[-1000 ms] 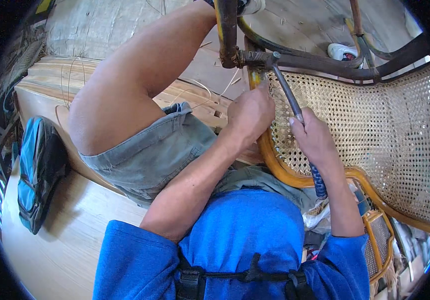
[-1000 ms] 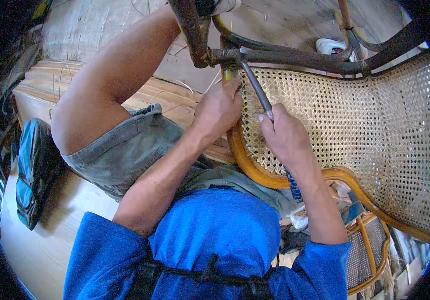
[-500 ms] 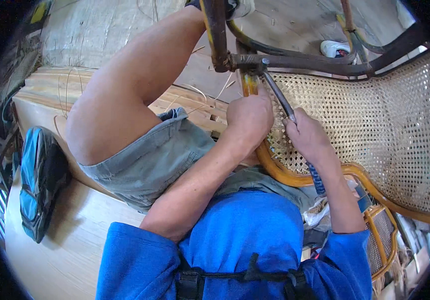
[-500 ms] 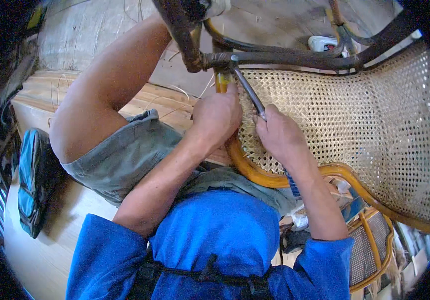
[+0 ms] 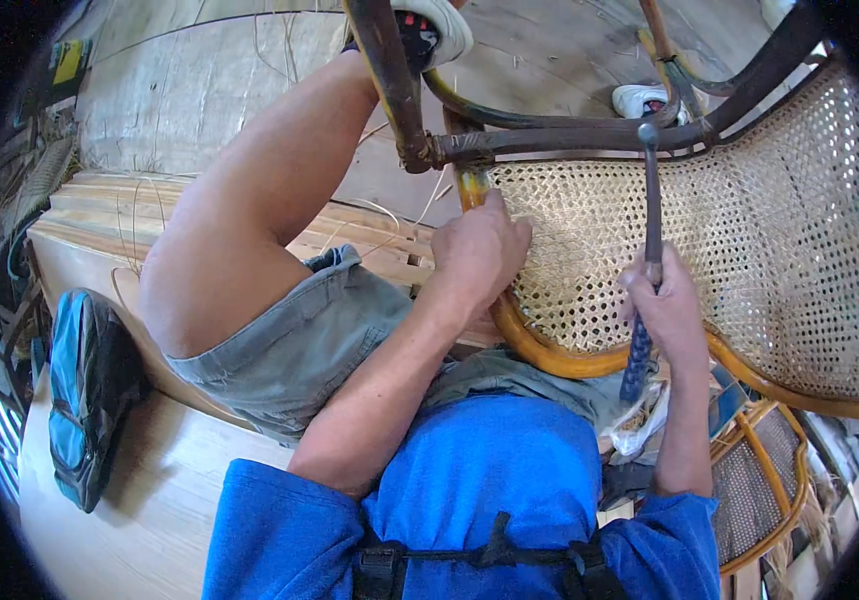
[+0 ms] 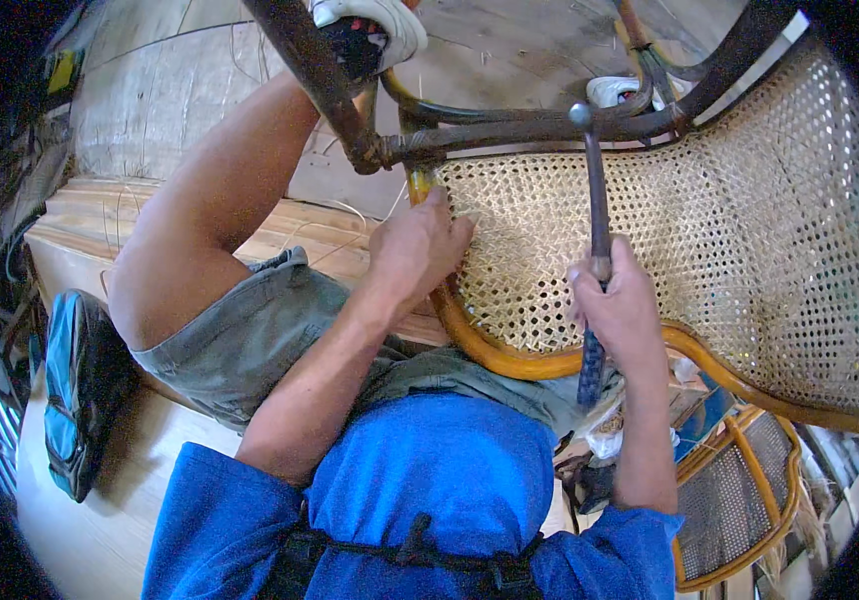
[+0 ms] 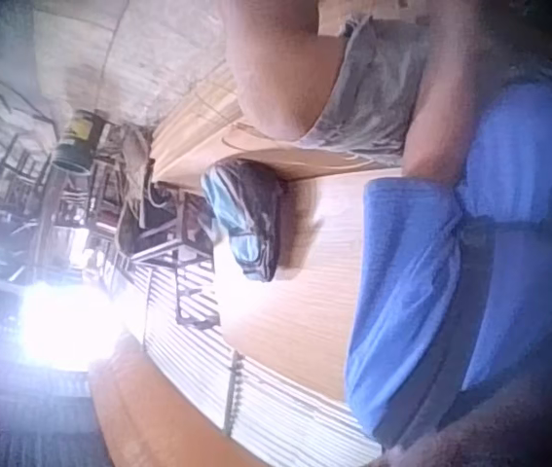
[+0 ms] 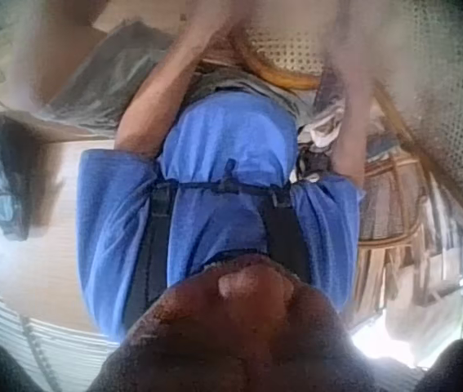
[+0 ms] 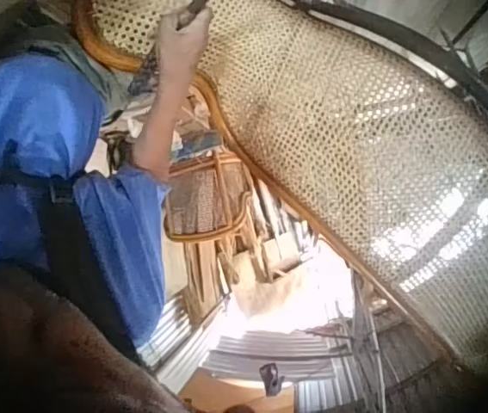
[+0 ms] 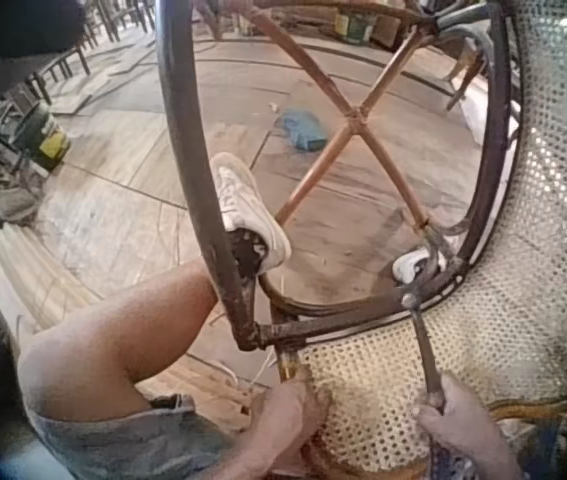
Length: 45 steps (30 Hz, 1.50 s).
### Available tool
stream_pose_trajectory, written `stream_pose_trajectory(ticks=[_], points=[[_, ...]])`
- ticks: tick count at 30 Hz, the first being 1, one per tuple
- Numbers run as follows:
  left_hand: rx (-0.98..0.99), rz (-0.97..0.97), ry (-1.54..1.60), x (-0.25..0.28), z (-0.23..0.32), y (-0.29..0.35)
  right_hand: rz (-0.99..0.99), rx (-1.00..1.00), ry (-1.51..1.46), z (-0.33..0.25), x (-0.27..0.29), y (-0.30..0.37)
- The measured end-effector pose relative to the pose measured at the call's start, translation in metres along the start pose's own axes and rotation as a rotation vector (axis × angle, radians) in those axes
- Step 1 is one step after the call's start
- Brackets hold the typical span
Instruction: The person weaves a rattan cane into the frame of a chair seat. They use a hammer to tap the cane into place and secure it within the existing weave pattern. The person works methodically along the edge of the seat, adjusting the cane and hammering it down.
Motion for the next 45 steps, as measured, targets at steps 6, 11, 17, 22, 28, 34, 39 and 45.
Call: stream_pose_trajectory(ticks=[6,11,17,22,28,34,39,45], points=[[-0.028,0.008,-0.017,0.008,-0.003,-0.006,0.102,0.151,0.208,0.024,0.001,-0.017],[-0.073,0.139,-0.135,0.016,0.008,-0.013,-0.088,0.042,-0.032,0.005,-0.001,-0.021],[-0.354,0.325,-0.055,0.006,0.022,-0.052,0.21,0.234,0.113,0.025,0.004,-0.036],[-0.419,0.16,-0.063,-0.007,0.036,-0.055,-0.178,-0.064,-0.158,0.007,0.014,-0.025],[-0.406,0.168,-0.142,-0.036,0.04,-0.047,0.012,0.062,-0.043,0.035,0.002,-0.031],[-0.327,0.189,-0.265,-0.033,0.043,-0.036,0.014,0.031,0.267,0.028,-0.006,-0.037],[-0.318,0.183,-0.275,-0.037,0.044,-0.038,0.161,0.113,0.296,0.014,-0.01,-0.033],[-0.294,0.142,-0.267,-0.034,0.045,-0.04,0.002,0.035,0.416,0.023,-0.006,-0.048]])
Point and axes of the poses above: each hand's wrist, its own y-axis away from the middle knuckle, its own x-axis out of the back of the hand, z = x × y, the point moved 2 cm from there along -y, towards the middle knuckle, and after that the axes turned 1 degree about y, right-handed, at the moved point
